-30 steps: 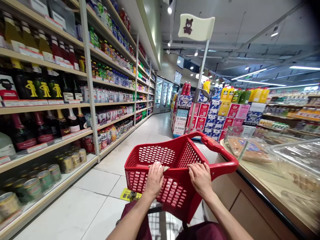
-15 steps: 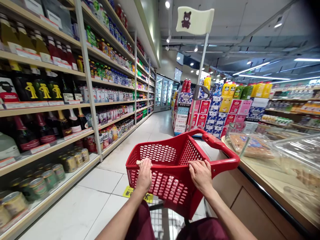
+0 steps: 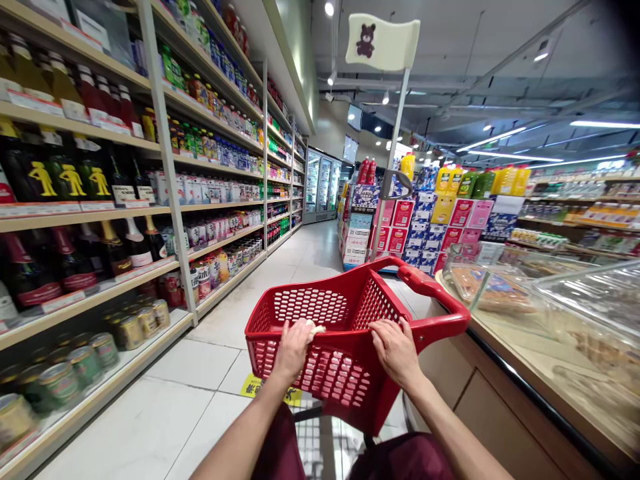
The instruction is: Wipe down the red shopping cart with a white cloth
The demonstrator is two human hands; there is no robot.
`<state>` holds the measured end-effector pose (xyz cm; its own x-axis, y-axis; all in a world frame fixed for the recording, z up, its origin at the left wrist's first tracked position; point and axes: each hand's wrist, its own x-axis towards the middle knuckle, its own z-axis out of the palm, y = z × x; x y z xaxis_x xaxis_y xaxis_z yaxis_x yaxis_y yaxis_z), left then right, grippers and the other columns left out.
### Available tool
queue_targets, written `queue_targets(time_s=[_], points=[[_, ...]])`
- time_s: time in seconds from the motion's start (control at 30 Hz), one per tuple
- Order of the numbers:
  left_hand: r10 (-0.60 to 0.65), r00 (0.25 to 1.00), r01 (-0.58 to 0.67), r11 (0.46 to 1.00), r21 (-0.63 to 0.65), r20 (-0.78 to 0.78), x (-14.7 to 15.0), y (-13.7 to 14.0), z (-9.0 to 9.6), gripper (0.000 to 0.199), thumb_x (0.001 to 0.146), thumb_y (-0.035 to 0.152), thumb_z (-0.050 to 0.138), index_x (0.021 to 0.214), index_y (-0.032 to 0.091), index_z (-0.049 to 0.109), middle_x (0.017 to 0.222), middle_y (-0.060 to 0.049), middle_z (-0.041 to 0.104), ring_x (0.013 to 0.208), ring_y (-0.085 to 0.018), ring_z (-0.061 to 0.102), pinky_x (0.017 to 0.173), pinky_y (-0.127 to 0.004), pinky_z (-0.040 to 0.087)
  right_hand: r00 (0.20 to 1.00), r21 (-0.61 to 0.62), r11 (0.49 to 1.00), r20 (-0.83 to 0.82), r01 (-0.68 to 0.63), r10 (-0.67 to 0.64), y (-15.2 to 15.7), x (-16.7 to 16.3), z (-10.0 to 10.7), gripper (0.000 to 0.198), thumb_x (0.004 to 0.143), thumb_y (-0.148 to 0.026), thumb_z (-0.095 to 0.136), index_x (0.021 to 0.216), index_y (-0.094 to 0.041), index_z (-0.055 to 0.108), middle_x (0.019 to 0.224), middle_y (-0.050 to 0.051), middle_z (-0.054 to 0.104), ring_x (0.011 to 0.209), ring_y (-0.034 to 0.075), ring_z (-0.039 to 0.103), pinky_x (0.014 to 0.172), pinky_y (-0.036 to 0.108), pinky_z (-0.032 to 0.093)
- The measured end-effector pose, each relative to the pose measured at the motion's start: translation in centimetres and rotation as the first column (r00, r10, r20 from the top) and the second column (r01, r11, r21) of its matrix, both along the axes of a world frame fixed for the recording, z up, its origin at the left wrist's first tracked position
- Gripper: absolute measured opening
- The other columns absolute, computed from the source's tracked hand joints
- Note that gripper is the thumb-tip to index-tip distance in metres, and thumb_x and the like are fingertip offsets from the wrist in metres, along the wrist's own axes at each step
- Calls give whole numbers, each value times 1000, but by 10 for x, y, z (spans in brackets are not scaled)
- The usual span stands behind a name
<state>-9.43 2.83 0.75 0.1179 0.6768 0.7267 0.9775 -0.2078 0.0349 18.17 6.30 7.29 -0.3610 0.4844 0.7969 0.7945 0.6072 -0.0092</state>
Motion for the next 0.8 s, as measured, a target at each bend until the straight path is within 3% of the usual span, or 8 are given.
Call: queue_targets(time_s=[0.13,0.2,0.4,0.47,0.57,0.63,0.7,0.8], points=[[222,967,-229,972,48,127,-55,-11,-9,42,82,14,29,117,20,50,121,-9,56,119,-23,43,102,-56,21,983,110,982,-117,155,-142,8,24,2,29,87,-26,36,98,-19,62,105,6,63,105,22,50,99,46,17],[272,948,-286,956,63,166,-61,-10,-12,42,80,15,31,118,18,50,122,-11,54,120,-25,42,102,-55,23,979,116,976,-115,182,-169,9,27,2,29,87,-26,36,99,-19,62,106,7,63,107,23,49,99,48,15],[20,1000,-20,1000,22,-6,-20,-5,1,41,82,13,30,117,20,50,118,-6,58,114,-19,48,102,-48,27,992,47,991,-1,128,-128,10,13,8,30,88,-26,35,99,-21,62,98,4,66,100,21,53,101,49,11],[48,999,-48,997,56,9,-36,-14,4,40,82,13,29,113,23,52,112,-3,61,108,-19,52,100,-50,29,981,58,980,-38,193,-191,15,22,11,30,88,-26,34,99,-20,62,99,5,66,101,22,52,100,51,11],[210,967,-234,956,175,147,-57,-21,1,39,82,15,29,112,18,52,109,-8,62,104,-24,53,97,-56,29,960,77,958,-71,277,-272,19,36,13,31,87,-26,35,99,-18,62,99,6,65,103,24,50,100,52,12],[188,973,-211,961,180,137,-39,-13,-1,40,81,15,30,115,18,51,112,-9,61,109,-25,51,98,-55,28,963,79,961,-51,266,-263,17,35,11,30,87,-26,37,99,-19,62,99,6,66,104,24,50,100,52,12],[87,994,-96,985,141,69,1,1,-2,44,79,12,32,117,25,49,116,-3,59,113,-18,49,101,-44,31,977,71,974,-12,213,-213,12,26,7,29,87,-26,37,100,-21,62,99,4,66,104,23,51,101,50,11],[-24,998,21,998,57,55,53,14,1,47,81,10,29,125,22,41,123,-5,54,117,-18,45,102,-48,29,986,68,985,22,161,-163,9,19,5,29,88,-26,36,102,-21,61,103,4,65,105,21,50,102,48,10]])
